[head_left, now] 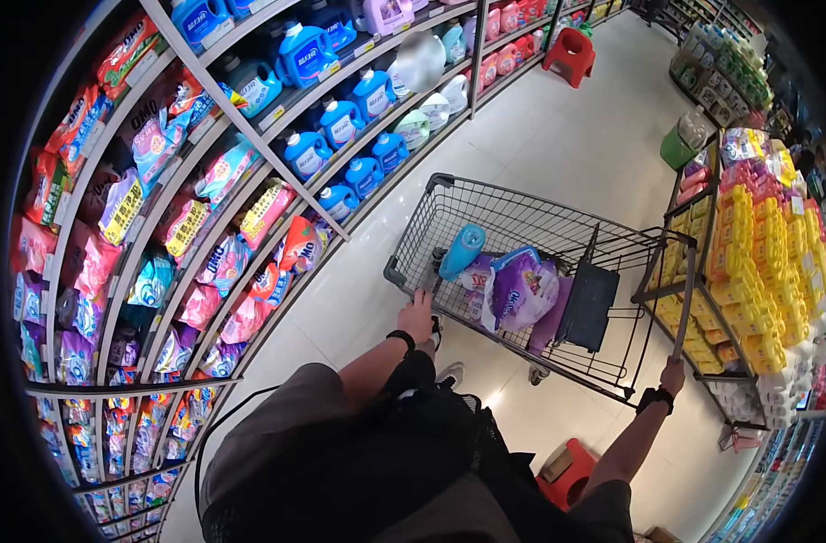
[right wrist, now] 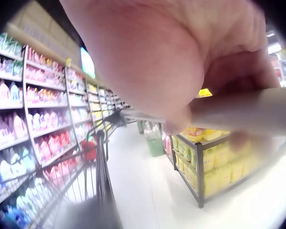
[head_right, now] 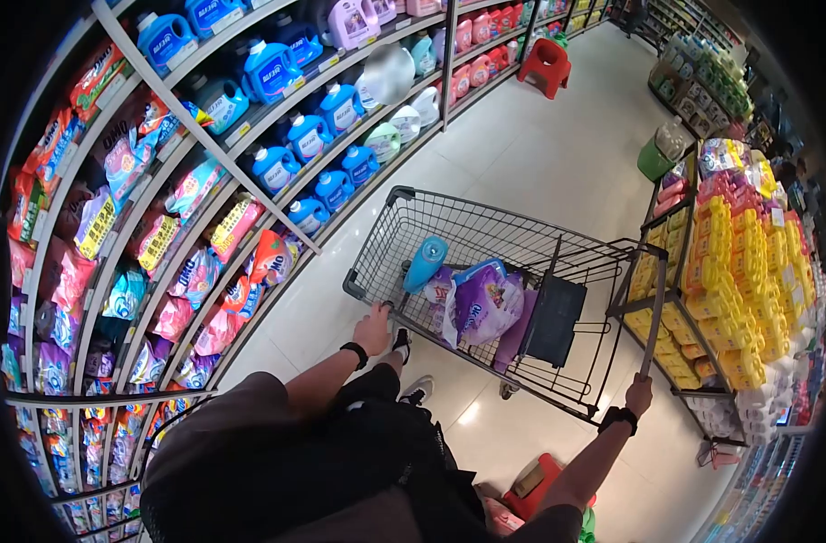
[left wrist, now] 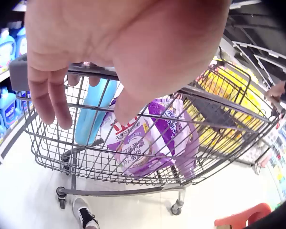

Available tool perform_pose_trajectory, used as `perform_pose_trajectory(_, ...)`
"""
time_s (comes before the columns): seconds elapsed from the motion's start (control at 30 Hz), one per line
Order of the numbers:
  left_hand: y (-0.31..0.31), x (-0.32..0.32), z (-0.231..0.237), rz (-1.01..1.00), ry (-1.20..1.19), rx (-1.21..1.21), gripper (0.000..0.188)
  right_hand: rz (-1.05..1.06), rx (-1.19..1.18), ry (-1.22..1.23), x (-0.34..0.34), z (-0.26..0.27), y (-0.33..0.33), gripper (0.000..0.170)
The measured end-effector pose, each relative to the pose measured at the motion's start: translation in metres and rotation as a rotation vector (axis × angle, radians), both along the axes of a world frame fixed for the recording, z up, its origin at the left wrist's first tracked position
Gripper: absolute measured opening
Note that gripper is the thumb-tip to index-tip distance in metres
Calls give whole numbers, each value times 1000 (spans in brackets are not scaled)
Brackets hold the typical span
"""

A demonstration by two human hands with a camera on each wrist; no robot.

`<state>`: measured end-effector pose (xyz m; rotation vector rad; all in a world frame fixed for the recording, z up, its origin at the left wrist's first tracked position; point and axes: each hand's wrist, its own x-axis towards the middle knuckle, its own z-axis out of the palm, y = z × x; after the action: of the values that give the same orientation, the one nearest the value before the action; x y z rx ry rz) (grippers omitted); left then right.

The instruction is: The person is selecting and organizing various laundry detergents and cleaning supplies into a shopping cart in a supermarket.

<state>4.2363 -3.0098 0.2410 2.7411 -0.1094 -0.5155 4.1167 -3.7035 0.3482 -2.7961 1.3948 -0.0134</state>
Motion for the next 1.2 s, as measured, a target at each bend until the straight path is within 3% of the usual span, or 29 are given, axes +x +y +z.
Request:
perform_pose_trajectory(0.07, -2, 18, 0, 6, -19, 33, 78, -105, 225, -83, 15, -43, -66, 40)
perform_pose_trajectory(0.1, -1, 25, 1, -2, 59, 6, 77, -15, 82, -175, 19, -31, -37, 45)
perform_pose_trajectory(0.13, -2, 35, 1, -14, 131, -25, 76, 72, -63, -273, 16, -27, 1, 50)
perform_pose_trajectory(0.2, 0, 66, 2, -82, 236, -52, 71, 55, 193, -458, 59, 6, 100, 58)
perform_pose_trajectory(0.27, 17, 112, -4, -170, 340, -56, 66, 338, 621, -489, 124, 10, 221, 53)
perform_pose_trajectory(0.3, 20, 112, -30, -255, 351, -105, 63, 439, 865, -482, 156, 12, 282, 51)
perform_pose_trajectory(0.33, 22, 118, -44, -348, 363, -154, 60, 490, 1055, -399, 182, 10, 332, 52)
perform_pose_trajectory(0.37, 23, 134, -39, -330, 562, -240, 56, 523, 1200, -264, 208, -4, 379, 53)
perform_pose_trajectory(0.47, 34, 152, -2, -341, 556, -254, 51, 484, 1344, 111, 281, -75, 467, 57)
perform_pose_trajectory(0.53, 39, 159, -3, -317, 547, -268, 48, 526, 1333, 94, 307, -141, 477, 49)
perform_pose_trajectory(0.6, 32, 169, -21, -443, 354, -218, 48, 210, 1664, 61, 336, -163, 489, 42)
perform_pose_trajectory(0.63, 35, 173, -55, -623, 195, -236, 45, 25, 1763, 54, 344, -160, 491, 22)
perform_pose_trajectory(0.67, 37, 170, -53, -607, 196, -231, 45, -168, 1850, 49, 351, -160, 490, 12)
perform_pose_trajectory(0.7, 28, 168, -45, -562, 219, -255, 45, -122, 2075, 97, 361, -221, 466, 9)
perform_pose_trajectory(0.73, 21, 169, -35, -516, 241, -280, 44, -112, 2068, 118, 367, -217, 468, 9)
perform_pose_trajectory(0.77, 15, 175, -5, -426, 333, -216, 45, -96, 1913, 51, 371, -204, 472, 15)
perform_pose_trajectory(0.8, 15, 179, -9, -398, 330, -219, 45, -69, 1765, -8, 380, -206, 476, 21)
perform_pose_trajectory(0.87, 10, 186, -13, -445, 272, -214, 43, 546, 1523, 147, 396, -205, 469, 39)
perform_pose_trajectory(0.93, 14, 212, -14, -372, 234, -191, 41, -166, 1712, -10, 430, -175, 493, 48)
perform_pose_trajectory(1.0, 2, 206, -13, -387, 187, -346, 42, -266, 1771, -48, 437, -214, 487, 58)
perform_pose_trajectory(1.1, -12, 205, -2, -383, 224, -315, 37, -385, 1900, -43, 430, -279, 467, 58)
perform_pose_trajectory(1.2, -20, 217, -4, -357, 251, -342, 34, -403, 1822, 95, 455, -257, 467, 66)
